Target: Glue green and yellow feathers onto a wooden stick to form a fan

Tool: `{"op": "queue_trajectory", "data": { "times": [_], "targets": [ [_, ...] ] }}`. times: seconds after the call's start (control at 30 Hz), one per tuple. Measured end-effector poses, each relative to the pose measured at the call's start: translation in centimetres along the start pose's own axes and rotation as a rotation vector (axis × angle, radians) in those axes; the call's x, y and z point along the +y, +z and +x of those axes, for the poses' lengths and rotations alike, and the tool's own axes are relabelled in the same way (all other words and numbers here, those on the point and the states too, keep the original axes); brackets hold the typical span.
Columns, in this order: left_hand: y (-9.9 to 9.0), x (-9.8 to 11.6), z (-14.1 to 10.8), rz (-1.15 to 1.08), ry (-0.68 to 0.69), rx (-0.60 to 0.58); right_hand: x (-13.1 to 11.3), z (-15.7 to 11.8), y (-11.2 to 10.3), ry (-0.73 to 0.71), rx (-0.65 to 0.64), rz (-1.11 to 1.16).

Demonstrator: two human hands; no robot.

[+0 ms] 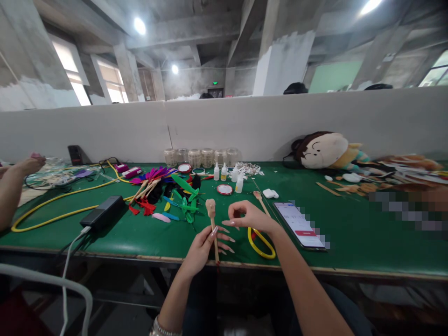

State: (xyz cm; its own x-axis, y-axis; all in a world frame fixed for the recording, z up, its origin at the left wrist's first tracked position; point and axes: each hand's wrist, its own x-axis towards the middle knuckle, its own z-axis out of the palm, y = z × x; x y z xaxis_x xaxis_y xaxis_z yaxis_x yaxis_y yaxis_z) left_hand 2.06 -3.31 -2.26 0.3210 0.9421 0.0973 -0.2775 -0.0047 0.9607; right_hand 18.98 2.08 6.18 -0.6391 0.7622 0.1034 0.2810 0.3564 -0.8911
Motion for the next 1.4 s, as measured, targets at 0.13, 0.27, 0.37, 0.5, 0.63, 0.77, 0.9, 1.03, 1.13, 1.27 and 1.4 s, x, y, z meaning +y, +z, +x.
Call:
{"op": "queue_trajectory", "data": {
  "times": [0.13, 0.27, 0.37, 0.5, 0.63, 0.77, 0.9, 1.03, 1.13, 1.27, 1.4],
  "targets": [
    [-0.1, -0.1, 0.0, 0.004, -0.003, -0.001, 0.8, 0.9, -0.1, -0.082, 0.189, 0.098],
    [-0.2, -0.2, 0.0, 0.001, 0.006, -0.017, 2.1, 2.6, -0.2, -0.095, 0.53, 0.181],
    [-0.3, -0.2, -0.1, -0.004, 0.025, -0.018, 2.8, 3.7, 0.2, -0.073, 0.595, 0.124],
    [-0.5, 0.2, -0.5, 0.006, 0.024, -0.093, 3.7, 5.3, 2.0, -0.07, 0.49, 0.032],
    [-0.6, 0.5, -0.7, 0.024, 0.008, -0.123, 5.2, 6.6, 4.4, -0.004, 0.301, -0.134],
    [-0.5, 0.5, -0.7, -0.012, 0.018, -0.102, 5.9, 7.1, 6.5, 0.002, 0.169, -0.451],
    [-0.3, 0.8, -0.7, -0.025, 0.016, -0.091, 5.6, 7.4, 8.3, -0.044, 0.111, -0.627],
    [-0.2, 1.0, -0.6, -0.028, -0.004, -0.1, 5.3, 8.1, 8.9, -0.041, 0.038, -0.688],
    [-0.3, 0.9, -0.6, -0.052, -0.025, -0.092, 4.8, 7.9, 8.1, 0.011, -0.024, -0.702],
    [-0.3, 0.6, -0.6, -0.076, -0.009, -0.062, 3.6, 6.1, 5.8, 0.098, -0.02, -0.701],
    [-0.3, 0.3, -0.6, -0.077, 0.016, -0.041, 2.2, 4.4, 3.4, 0.163, 0.013, -0.673]
  ]
}}
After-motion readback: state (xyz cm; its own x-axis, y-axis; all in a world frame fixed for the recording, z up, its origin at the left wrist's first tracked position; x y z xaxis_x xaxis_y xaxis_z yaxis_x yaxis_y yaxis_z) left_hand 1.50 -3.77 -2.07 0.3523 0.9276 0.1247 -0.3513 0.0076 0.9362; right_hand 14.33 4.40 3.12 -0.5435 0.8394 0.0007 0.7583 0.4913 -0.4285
